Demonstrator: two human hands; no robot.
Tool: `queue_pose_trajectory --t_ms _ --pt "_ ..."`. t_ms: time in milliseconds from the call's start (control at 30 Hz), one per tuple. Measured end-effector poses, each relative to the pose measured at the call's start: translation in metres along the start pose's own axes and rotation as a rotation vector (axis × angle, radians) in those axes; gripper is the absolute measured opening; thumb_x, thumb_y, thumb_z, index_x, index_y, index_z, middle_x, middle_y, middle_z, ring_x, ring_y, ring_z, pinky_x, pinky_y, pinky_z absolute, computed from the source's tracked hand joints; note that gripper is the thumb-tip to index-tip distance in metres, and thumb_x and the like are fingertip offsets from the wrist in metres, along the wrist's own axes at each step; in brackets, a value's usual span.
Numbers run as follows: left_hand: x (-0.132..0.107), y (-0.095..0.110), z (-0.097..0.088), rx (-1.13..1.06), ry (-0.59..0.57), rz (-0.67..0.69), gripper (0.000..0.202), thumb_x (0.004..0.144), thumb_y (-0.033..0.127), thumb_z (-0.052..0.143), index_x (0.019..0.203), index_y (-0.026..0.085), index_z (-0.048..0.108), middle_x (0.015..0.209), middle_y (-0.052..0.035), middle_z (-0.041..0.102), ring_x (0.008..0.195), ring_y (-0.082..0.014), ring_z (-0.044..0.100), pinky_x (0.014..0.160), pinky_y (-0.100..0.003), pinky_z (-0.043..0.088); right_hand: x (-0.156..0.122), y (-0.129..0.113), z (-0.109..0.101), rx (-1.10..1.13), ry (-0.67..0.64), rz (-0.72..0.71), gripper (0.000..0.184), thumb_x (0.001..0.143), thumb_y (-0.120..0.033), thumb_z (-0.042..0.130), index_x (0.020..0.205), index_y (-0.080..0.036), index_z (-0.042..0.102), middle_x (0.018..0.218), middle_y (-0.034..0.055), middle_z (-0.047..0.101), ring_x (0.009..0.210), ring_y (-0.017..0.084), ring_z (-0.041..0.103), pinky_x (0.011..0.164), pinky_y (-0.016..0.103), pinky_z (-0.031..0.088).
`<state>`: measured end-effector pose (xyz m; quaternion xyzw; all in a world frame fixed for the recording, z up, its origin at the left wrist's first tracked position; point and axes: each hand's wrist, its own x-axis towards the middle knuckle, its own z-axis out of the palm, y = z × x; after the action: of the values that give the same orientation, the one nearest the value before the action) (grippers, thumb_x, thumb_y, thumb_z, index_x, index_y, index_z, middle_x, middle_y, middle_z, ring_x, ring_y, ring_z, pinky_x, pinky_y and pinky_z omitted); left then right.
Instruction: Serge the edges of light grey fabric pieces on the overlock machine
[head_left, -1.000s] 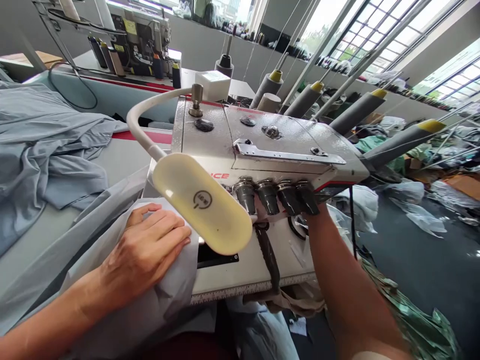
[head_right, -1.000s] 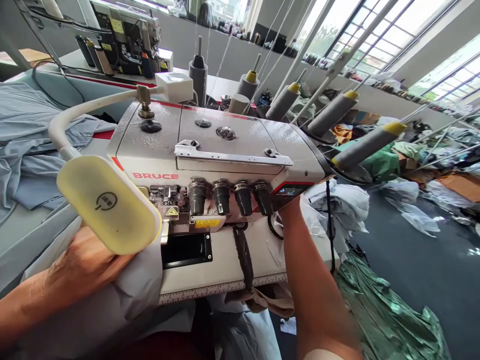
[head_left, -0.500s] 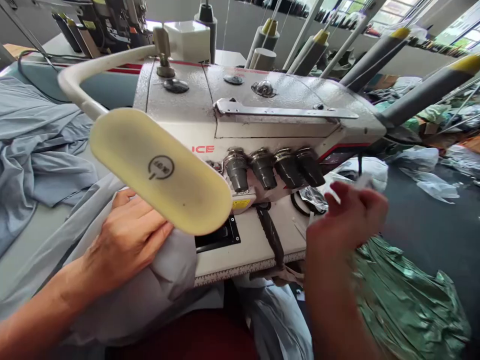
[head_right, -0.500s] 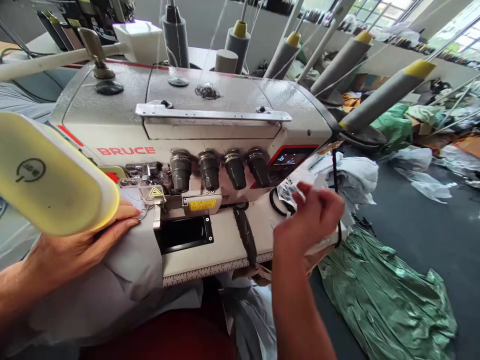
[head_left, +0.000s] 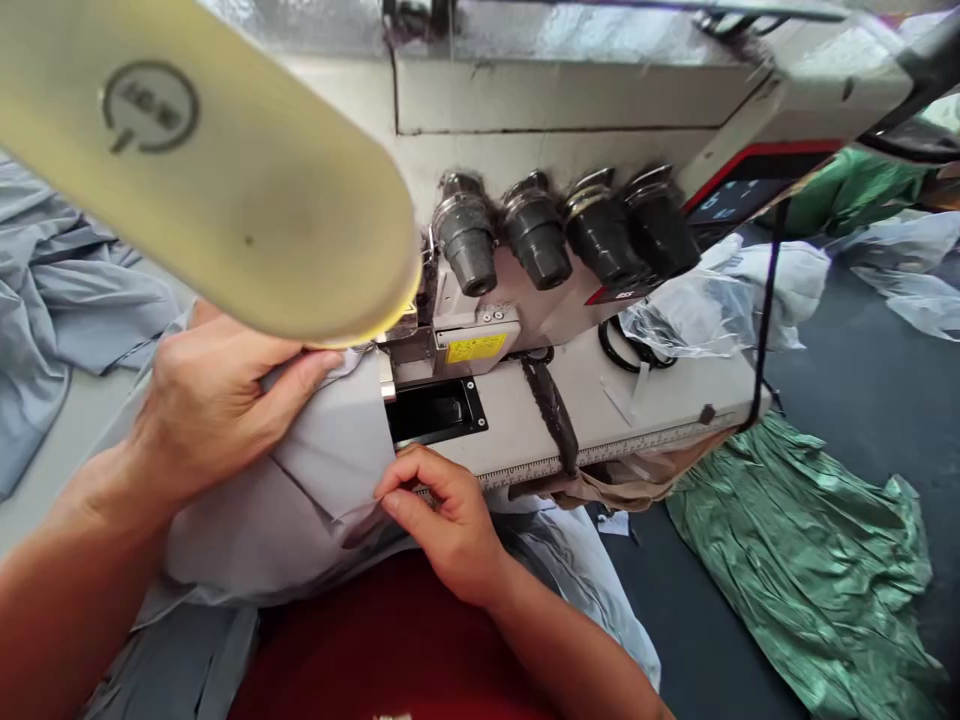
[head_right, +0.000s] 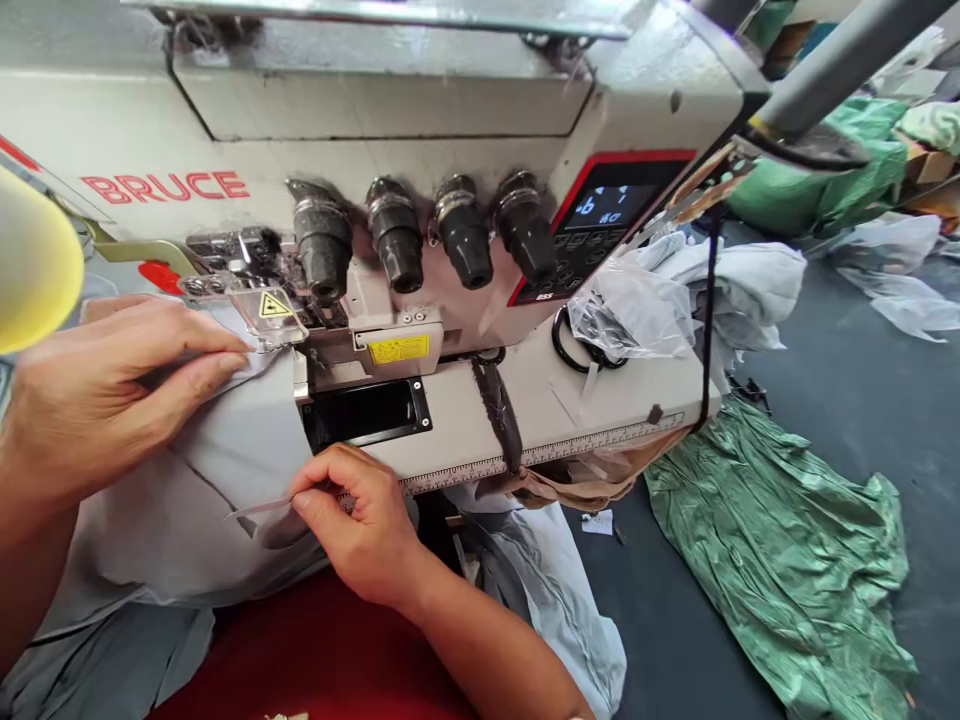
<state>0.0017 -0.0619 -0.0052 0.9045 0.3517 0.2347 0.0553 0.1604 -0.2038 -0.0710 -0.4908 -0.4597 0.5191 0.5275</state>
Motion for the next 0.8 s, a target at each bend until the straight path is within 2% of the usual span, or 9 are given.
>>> queue_pose_trajectory --t_ms 167,333,433,533,667,800 --pt "0.000 -0.008 0.002 0.049 0.005 0.053 0.019 0.091 0.027 0.052 0.087 0.015 0.067 0.082 -0.0031 0.067 0.083 -0.0157 0.061 0.089 -0.035 0.044 -0.003 0.001 0.000 0.017 0.027 0.007 0.010 0.082 -0.014 0.055 0.074 -0.019 0.060 0.071 -0.0022 0.054 0.069 0.013 0.049 0.065 0.024 0.037" --pt "-0.001 -0.012 0.005 0.005 0.156 0.108 0.015 0.087 0.025 0.057 0.085 0.015 0.068 0.085 -0.0025 0.069 0.087 -0.0166 0.064 0.095 -0.033 0.044 -0.004 0.003 -0.001 0.037 0.002 -0.040 0.010 0.083 -0.013 0.056 0.076 -0.019 0.060 0.073 -0.0023 0.054 0.070 0.012 0.049 0.066 0.024 0.037" --pt "-0.003 -0.011 0.007 0.030 0.173 0.088 0.016 0.088 0.025 0.057 0.085 0.014 0.068 0.086 -0.0014 0.069 0.089 -0.0160 0.065 0.095 -0.031 0.043 -0.005 0.004 -0.002 0.043 -0.006 -0.046 0.010 0.084 -0.013 0.056 0.078 -0.019 0.060 0.074 -0.0016 0.054 0.071 0.013 0.050 0.066 0.024 0.038" --pt "-0.002 -0.011 0.008 0.029 0.151 0.067 0.023 0.090 0.029 0.053 0.087 0.013 0.068 0.084 0.0006 0.065 0.092 -0.0156 0.064 0.095 -0.032 0.041 -0.005 0.003 0.000 0.041 -0.026 -0.044 0.010 0.085 -0.013 0.056 0.079 -0.019 0.061 0.075 -0.0010 0.055 0.071 0.013 0.050 0.066 0.024 0.039" --pt "0.004 -0.017 0.009 -0.019 0.032 0.034 0.037 0.090 0.045 0.049 0.093 0.014 0.069 0.087 0.0013 0.059 0.094 -0.0158 0.061 0.093 -0.034 0.041 -0.002 -0.001 0.007 0.043 -0.049 -0.057 0.011 0.084 -0.012 0.055 0.078 -0.019 0.061 0.074 -0.0007 0.055 0.070 0.013 0.052 0.065 0.025 0.040" --pt "0.009 -0.028 0.011 -0.032 0.015 0.003 0.033 0.092 0.038 0.045 0.099 0.016 0.068 0.091 0.0037 0.056 0.095 -0.0129 0.059 0.091 -0.031 0.042 0.004 -0.006 0.021 0.046 -0.120 -0.121 0.012 0.084 -0.009 0.054 0.078 -0.018 0.059 0.073 0.0000 0.056 0.070 0.013 0.052 0.067 0.025 0.041"
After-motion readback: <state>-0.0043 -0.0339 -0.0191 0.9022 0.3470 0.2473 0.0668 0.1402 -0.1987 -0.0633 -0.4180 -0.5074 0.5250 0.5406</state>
